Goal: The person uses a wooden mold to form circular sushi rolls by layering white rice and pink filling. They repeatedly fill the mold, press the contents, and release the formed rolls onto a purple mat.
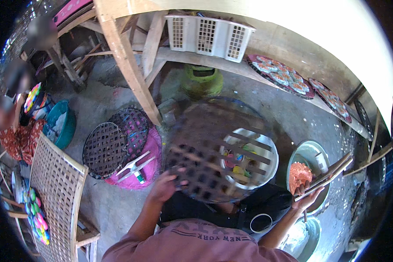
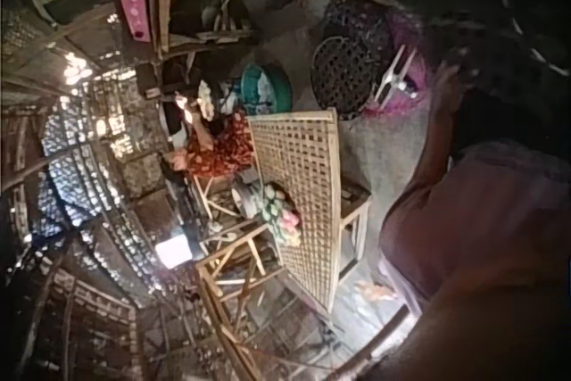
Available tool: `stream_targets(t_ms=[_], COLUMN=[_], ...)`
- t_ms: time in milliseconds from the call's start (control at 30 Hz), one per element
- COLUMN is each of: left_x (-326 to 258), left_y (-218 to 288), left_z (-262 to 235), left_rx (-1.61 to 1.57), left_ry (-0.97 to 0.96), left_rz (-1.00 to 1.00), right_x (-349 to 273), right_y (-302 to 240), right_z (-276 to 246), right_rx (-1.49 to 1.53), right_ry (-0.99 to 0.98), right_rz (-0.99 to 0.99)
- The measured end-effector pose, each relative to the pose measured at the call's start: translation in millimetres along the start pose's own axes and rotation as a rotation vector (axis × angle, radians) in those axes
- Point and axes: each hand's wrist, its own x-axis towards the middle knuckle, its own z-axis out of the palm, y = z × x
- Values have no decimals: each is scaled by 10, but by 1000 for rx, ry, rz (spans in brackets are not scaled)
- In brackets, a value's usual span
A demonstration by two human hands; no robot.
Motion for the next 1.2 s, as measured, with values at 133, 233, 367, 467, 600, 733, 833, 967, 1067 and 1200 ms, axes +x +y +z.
stream_targets(t_ms=[133,233,367,467,600,733,833,967,1067,1200], left_x=[564,692,825,944,943,1270,1568,1825,1900,1989], left_y=[-124,-181,12,413,537,477,528,626,631,601], left_z=[644,771,305,-453,-1227,-1440,-1475,-1499,-1520,-1615], left_rx=[182,379,557,766,1978,2234,2282,2273,2173,2098], left_ry=[-215,-178,-12,462,798,843,861,853,864,912], left_rz=[-197,-156,272,681,548,49,-43,-134,-186,-164], right_x=[59,16,138,227,288,282,283,291,284,271], right_y=[128,83,12,14,31,40,35,32,37,53], right_z=[-163,-300,-522,-662,-714,-683,-695,-746,-765,-750], right_rx=[-101,70,176,154,147,121,73,49,60,67], right_ry=[189,-43,-513,-337,-335,-362,-345,-137,-93,-11], right_rz=[-105,49,247,186,197,210,165,85,108,54])
